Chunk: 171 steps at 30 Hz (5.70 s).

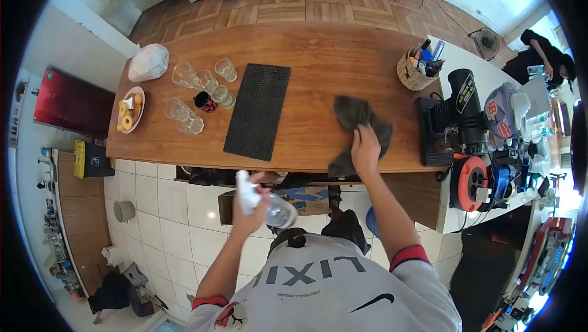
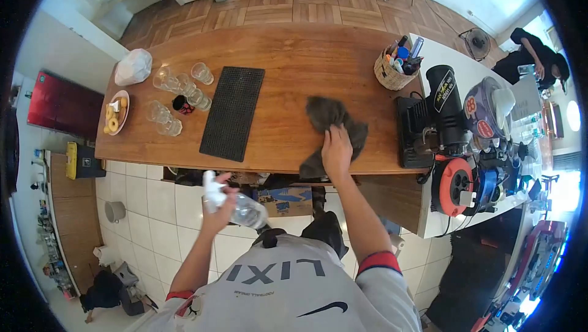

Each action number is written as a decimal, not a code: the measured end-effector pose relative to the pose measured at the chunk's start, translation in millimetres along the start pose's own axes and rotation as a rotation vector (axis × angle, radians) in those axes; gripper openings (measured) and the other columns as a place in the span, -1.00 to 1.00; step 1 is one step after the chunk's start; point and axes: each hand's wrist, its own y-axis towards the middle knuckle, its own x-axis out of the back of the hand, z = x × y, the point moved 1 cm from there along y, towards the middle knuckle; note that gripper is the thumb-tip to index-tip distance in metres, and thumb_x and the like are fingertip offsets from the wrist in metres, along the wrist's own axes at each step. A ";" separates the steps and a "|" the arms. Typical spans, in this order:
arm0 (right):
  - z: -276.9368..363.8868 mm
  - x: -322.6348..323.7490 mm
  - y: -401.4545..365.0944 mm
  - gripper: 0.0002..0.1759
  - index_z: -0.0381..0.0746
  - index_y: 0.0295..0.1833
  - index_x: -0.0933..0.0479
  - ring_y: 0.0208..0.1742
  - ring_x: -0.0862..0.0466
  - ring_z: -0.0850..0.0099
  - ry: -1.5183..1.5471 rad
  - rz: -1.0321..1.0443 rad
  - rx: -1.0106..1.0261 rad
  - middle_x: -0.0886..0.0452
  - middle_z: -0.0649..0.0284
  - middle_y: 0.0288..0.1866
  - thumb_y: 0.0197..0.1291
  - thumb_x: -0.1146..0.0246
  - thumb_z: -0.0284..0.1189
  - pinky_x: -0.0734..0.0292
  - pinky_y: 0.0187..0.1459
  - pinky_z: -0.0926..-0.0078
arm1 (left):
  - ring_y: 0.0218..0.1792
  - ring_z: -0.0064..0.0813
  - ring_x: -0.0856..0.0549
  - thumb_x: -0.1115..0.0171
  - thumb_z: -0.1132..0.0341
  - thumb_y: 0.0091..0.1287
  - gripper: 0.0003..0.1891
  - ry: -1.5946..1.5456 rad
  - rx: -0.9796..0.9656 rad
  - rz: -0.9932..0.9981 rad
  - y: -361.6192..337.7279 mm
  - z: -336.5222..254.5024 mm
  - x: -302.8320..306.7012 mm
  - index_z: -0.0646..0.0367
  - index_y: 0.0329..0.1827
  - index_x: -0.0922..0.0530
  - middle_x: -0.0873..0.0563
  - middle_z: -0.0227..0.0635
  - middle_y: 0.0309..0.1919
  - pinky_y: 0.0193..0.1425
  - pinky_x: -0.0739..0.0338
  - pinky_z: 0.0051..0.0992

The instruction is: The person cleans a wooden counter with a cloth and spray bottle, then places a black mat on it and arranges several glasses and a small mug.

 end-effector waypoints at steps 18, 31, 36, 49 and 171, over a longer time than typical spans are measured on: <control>100.9 -133.1 187.3 -0.59 -0.30 0.09 -0.63 0.23 -0.52 -0.06 0.291 0.518 -0.340 -0.57 -0.01 0.23 0.40 -0.01 -0.26 -0.44 0.18 0.03 | -0.25 -0.54 -0.58 -0.27 0.44 0.21 -0.75 0.219 -0.019 0.077 -85.7 20.8 -3.1 0.33 -0.06 -0.61 -0.45 -0.33 -0.23 -0.15 -0.51 -0.51; 106.7 34.0 -107.1 -0.65 -0.26 0.11 -0.54 -0.03 -0.59 0.01 -0.181 0.269 -0.178 -0.50 0.05 -0.03 0.21 -0.15 -0.46 -0.63 -0.07 0.14 | -0.28 -0.54 -0.59 -0.23 0.43 0.26 -0.71 0.250 -0.134 0.224 -84.8 37.6 55.7 0.36 0.02 -0.57 -0.50 -0.28 -0.14 -0.19 -0.52 -0.56; -5.4 115.8 -271.2 -0.74 -0.21 0.00 -0.63 0.08 -0.67 0.07 -0.158 0.527 -0.774 -0.65 0.03 0.11 0.23 -0.18 -0.40 -0.62 -0.02 0.15 | -0.26 -0.44 -0.59 -0.27 0.40 0.25 -0.81 0.261 -0.255 0.477 -50.2 23.9 28.1 0.29 -0.12 -0.56 -0.50 -0.23 -0.16 -0.20 -0.50 -0.47; 109.3 68.5 -70.0 -0.71 -0.21 0.04 -0.61 0.01 -0.51 0.08 0.025 -0.010 -0.133 -0.56 0.11 -0.09 0.20 -0.23 -0.42 -0.42 0.01 0.11 | -0.30 -0.46 -0.58 -0.24 0.41 0.25 -0.84 0.340 -0.222 0.400 -45.8 16.9 4.2 0.31 -0.17 -0.55 -0.48 -0.26 -0.24 -0.20 -0.50 -0.49; -35.8 -69.5 159.0 -0.37 -0.37 0.48 -0.24 0.59 0.01 -0.21 -0.014 0.516 0.066 -0.09 -0.03 0.60 0.40 0.07 -0.25 0.12 0.57 -0.06 | -0.29 -0.26 -0.60 -0.24 0.36 0.16 -0.77 0.484 -0.395 -0.172 95.0 -45.7 -94.2 0.33 -0.21 -0.51 -0.51 -0.08 -0.21 -0.19 -0.54 -0.35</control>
